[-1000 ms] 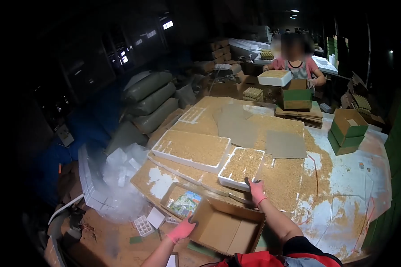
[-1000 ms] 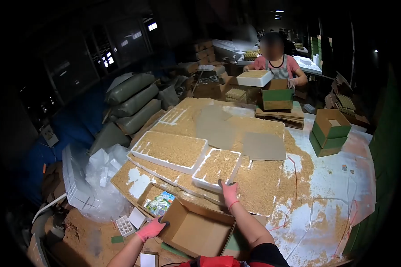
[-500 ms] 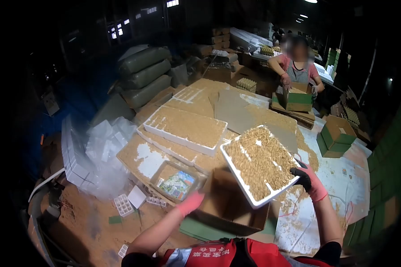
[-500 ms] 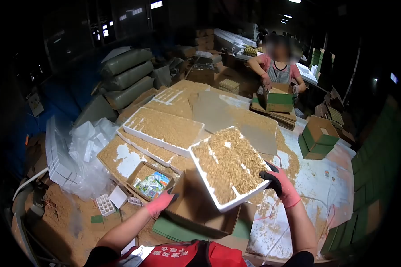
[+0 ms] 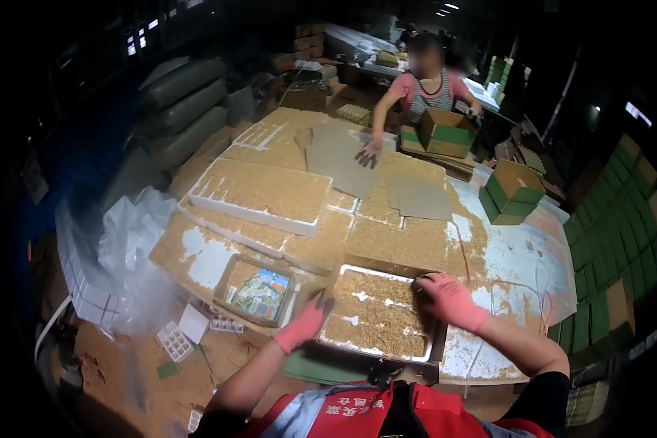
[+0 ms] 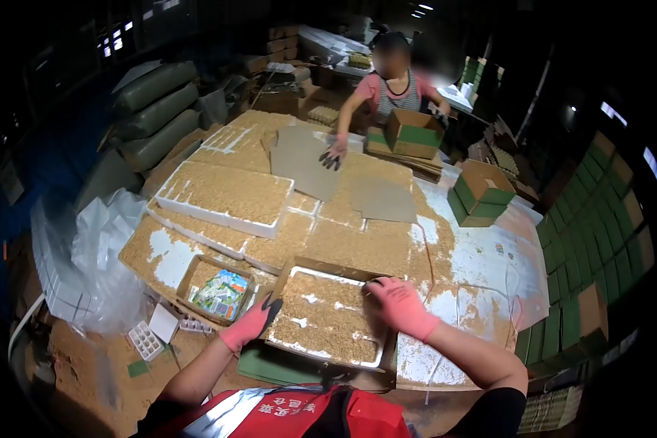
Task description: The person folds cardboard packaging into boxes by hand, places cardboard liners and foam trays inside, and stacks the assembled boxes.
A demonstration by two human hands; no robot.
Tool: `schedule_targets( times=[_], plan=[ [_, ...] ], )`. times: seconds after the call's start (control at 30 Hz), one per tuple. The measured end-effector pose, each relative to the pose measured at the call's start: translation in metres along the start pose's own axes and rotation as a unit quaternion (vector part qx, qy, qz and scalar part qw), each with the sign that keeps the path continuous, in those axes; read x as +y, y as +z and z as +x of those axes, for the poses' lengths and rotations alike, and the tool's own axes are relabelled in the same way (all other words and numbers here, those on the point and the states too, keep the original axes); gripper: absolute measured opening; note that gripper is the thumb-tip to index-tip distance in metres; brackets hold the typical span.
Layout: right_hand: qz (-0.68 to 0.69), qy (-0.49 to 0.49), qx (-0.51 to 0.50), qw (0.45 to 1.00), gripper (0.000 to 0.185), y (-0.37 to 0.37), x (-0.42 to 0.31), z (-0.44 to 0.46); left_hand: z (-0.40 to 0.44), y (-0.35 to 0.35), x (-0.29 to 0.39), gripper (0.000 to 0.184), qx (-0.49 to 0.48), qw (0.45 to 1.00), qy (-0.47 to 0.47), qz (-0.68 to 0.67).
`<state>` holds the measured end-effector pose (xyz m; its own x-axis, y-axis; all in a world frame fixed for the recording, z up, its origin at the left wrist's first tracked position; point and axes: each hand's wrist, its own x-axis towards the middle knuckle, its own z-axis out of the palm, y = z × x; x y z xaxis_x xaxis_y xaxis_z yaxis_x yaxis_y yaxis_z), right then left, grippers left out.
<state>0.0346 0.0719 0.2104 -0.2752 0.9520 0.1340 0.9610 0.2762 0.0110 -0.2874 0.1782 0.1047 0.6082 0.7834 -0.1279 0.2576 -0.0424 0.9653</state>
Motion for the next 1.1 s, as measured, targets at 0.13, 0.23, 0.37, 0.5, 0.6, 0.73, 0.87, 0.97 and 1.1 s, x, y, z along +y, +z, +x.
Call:
schedule_targets(
  times=[0.13, 0.23, 0.37, 0.5, 0.6, 0.73, 0.87, 0.97, 1.1],
  plan=[
    [0.163, -0.024, -0.167, 0.972, 0.047, 0.061, -0.016, 0.018, 0.01, 0.026, 0.004, 0.05, 0.04, 0.969, -0.043, 0.242],
    [0.227, -0.053, -0.219, 0.948, 0.037, 0.089, 0.002, 0.035, 0.031, 0.009, -0.022, 0.058, -0.013, 0.987, -0.003, 0.159],
    [0.38, 0.009, -0.058, 0.923, 0.037, 0.028, 0.085, 0.096, 0.029, -0.037, -0.043, 0.063, 0.107, 0.98, -0.133, -0.103],
    [0.14, 0.212, 0.086, 0.963, 0.068, 0.149, 0.253, 0.163, 0.025, -0.072, -0.155, 0.08, 0.197, 0.81, -0.349, 0.429],
    [0.104, 0.333, -0.006, 0.937, 0.108, 0.226, 0.31, 0.19, 0.035, -0.072, -0.157, 0.05, 0.132, 0.748, -0.356, 0.544],
    [-0.009, 0.306, -0.039, 0.951, 0.079, 0.274, 0.286, 0.201, 0.025, -0.076, -0.169, 0.042, 0.152, 0.772, -0.345, 0.512],
    [-0.07, 0.113, -0.042, 0.99, 0.048, 0.274, 0.3, 0.186, 0.02, -0.061, -0.132, 0.038, 0.21, 0.812, -0.295, 0.457],
    [-0.018, 0.071, 0.039, 0.997, 0.042, 0.195, 0.25, 0.146, 0.015, -0.065, -0.122, 0.042, 0.191, 0.81, -0.32, 0.453],
    [0.055, 0.082, 0.072, 0.993, 0.046, 0.033, 0.138, 0.089, 0.011, -0.08, -0.117, 0.041, 0.202, 0.787, -0.295, 0.503]
  ],
)
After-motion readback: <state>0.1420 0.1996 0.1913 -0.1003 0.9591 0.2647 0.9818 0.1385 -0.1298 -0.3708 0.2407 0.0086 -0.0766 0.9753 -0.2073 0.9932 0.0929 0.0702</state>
